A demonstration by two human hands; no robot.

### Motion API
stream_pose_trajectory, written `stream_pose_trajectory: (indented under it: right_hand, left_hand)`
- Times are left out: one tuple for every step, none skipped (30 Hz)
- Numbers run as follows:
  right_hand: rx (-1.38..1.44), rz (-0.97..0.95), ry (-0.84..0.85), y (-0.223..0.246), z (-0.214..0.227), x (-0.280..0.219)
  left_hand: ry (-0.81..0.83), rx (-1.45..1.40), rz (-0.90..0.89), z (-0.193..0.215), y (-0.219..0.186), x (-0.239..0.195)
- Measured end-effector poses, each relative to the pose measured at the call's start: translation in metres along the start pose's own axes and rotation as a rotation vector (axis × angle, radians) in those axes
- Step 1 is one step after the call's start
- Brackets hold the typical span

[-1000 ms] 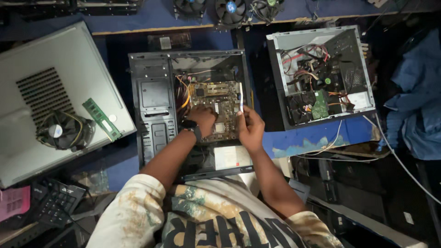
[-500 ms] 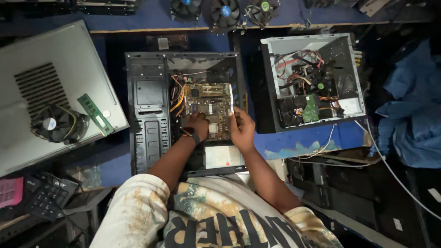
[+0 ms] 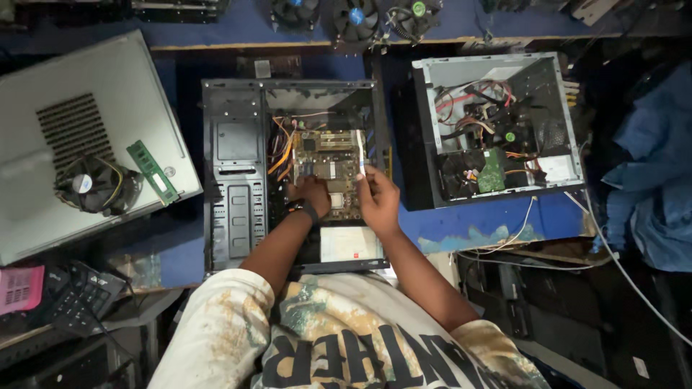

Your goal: The person removes a CPU cooler fan from a desktop computer case and sets it aside. They then use a screwdriver to loosen screws on the motherboard, remove the CPU, and clean it with a toothbrush. The person also cleans the motherboard socket area with the toothbrush before placing the CPU back into the socket.

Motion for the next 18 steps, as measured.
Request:
stream_pose_trajectory:
  right_hand:
    - [0.003, -0.008, 0.005, 0.000, 0.001, 0.000]
    - [0.006, -0.016, 0.011, 0.000, 0.001, 0.000]
    - [0.009, -0.025, 0.017, 0.000, 0.002, 0.000]
    - [0.015, -0.026, 0.023, 0.000, 0.003, 0.000]
    - [0.021, -0.029, 0.032, 0.000, 0.002, 0.001]
    - [0.027, -0.031, 0.041, 0.000, 0.002, 0.001]
    - [0.026, -0.028, 0.039, 0.000, 0.001, 0.002]
    - [0.025, -0.024, 0.037, 0.000, 0.001, 0.003]
    - [0.023, -0.024, 0.032, -0.001, 0.002, 0.002]
    - [0.004, -0.032, 0.028, -0.002, 0.003, 0.002]
    - [-0.015, -0.043, 0.024, -0.005, 0.003, 0.002]
    - [-0.034, -0.054, 0.019, -0.007, 0.003, 0.004]
    - [-0.002, -0.051, 0.024, -0.009, 0.003, 0.003]
    - [0.029, -0.047, 0.028, -0.011, 0.002, 0.003]
    - [0.060, -0.043, 0.033, -0.012, 0.001, 0.003]
    - [0.065, -0.045, 0.039, -0.014, 0.001, 0.002]
    - [0.069, -0.046, 0.043, -0.015, 0.000, 0.002]
    - [0.073, -0.046, 0.046, -0.016, 0.000, 0.003]
  left_hand:
    - [0.007, -0.014, 0.044, -0.006, 0.001, 0.003]
    - [0.015, -0.029, 0.087, -0.011, 0.002, 0.006]
    - [0.024, -0.044, 0.131, -0.015, 0.003, 0.008]
    - [0.041, -0.061, 0.162, -0.019, 0.002, 0.010]
    - [0.058, -0.079, 0.196, -0.021, 0.001, 0.010]
    - [0.076, -0.097, 0.230, -0.022, 0.002, 0.010]
    - [0.085, -0.162, 0.219, -0.022, 0.000, 0.011]
    - [0.094, -0.226, 0.209, -0.021, -0.001, 0.011]
    - [0.107, -0.291, 0.197, -0.021, -0.004, 0.011]
    - [0.120, -0.246, 0.126, -0.018, -0.010, 0.013]
    - [0.133, -0.200, 0.057, -0.016, -0.014, 0.013]
    - [0.145, -0.154, -0.013, -0.013, -0.019, 0.013]
    - [0.107, -0.113, -0.068, -0.007, -0.025, 0.011]
    - [0.068, -0.072, -0.123, -0.001, -0.033, 0.008]
    - [0.029, -0.032, -0.177, 0.006, -0.040, 0.003]
    - [-0.030, -0.143, -0.134, 0.016, -0.036, -0.004]
    - [-0.090, -0.254, -0.093, 0.027, -0.030, -0.012]
    - [-0.151, -0.364, -0.051, 0.039, -0.024, -0.020]
Point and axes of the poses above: each hand's wrist, its own x-axis towards the middle knuckle, its own z-axis out of the back of the hand, y = z × x, the point moved 8 cm from there along x, towards the middle knuckle, and after that the axes turned 6 degrees about -z, right-handed, at the moved point
